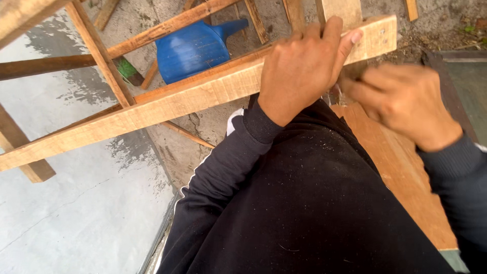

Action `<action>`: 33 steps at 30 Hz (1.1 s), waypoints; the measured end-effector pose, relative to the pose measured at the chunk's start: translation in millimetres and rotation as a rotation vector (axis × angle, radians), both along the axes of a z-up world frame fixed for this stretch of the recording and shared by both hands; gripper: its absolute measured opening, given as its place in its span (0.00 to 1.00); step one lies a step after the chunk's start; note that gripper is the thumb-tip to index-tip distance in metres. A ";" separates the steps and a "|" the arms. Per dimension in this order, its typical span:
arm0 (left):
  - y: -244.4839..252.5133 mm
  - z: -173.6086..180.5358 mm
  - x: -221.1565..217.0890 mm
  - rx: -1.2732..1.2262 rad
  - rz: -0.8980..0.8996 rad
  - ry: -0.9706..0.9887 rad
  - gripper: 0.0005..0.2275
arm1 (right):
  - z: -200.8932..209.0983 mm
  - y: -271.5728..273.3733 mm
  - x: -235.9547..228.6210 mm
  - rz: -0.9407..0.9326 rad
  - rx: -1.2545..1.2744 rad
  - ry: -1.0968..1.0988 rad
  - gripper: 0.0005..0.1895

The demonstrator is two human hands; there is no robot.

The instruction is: The person sands the wooden frame of a piece of furniture by hand using a piece of sandpaper.

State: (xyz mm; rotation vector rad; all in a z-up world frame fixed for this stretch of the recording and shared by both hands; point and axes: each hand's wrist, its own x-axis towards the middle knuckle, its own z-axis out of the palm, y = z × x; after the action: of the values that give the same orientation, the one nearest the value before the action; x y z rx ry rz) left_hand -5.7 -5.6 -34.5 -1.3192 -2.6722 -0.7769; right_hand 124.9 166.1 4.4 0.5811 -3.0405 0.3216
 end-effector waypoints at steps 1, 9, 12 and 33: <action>-0.3 -1.7 2.3 0.000 -0.013 -0.024 0.21 | -0.1 0.4 6.6 -0.018 0.011 -0.060 0.05; 2.9 -7.5 -0.3 0.009 -0.032 -0.011 0.20 | 12.0 -0.6 8.4 -0.008 0.095 -0.081 0.06; -3.0 -6.3 -0.6 0.017 -0.027 -0.034 0.20 | 1.8 -8.4 5.5 -0.076 0.013 -0.092 0.07; -1.5 -12.4 -1.2 0.058 -0.026 -0.031 0.20 | 20.1 -44.6 -3.5 -0.154 0.077 -0.019 0.03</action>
State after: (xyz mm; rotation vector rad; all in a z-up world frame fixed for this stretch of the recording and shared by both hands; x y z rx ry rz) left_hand -6.9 -7.1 -46.9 -1.3426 -2.6392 -0.8776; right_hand 121.5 121.5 24.5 0.3451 -3.1038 0.2062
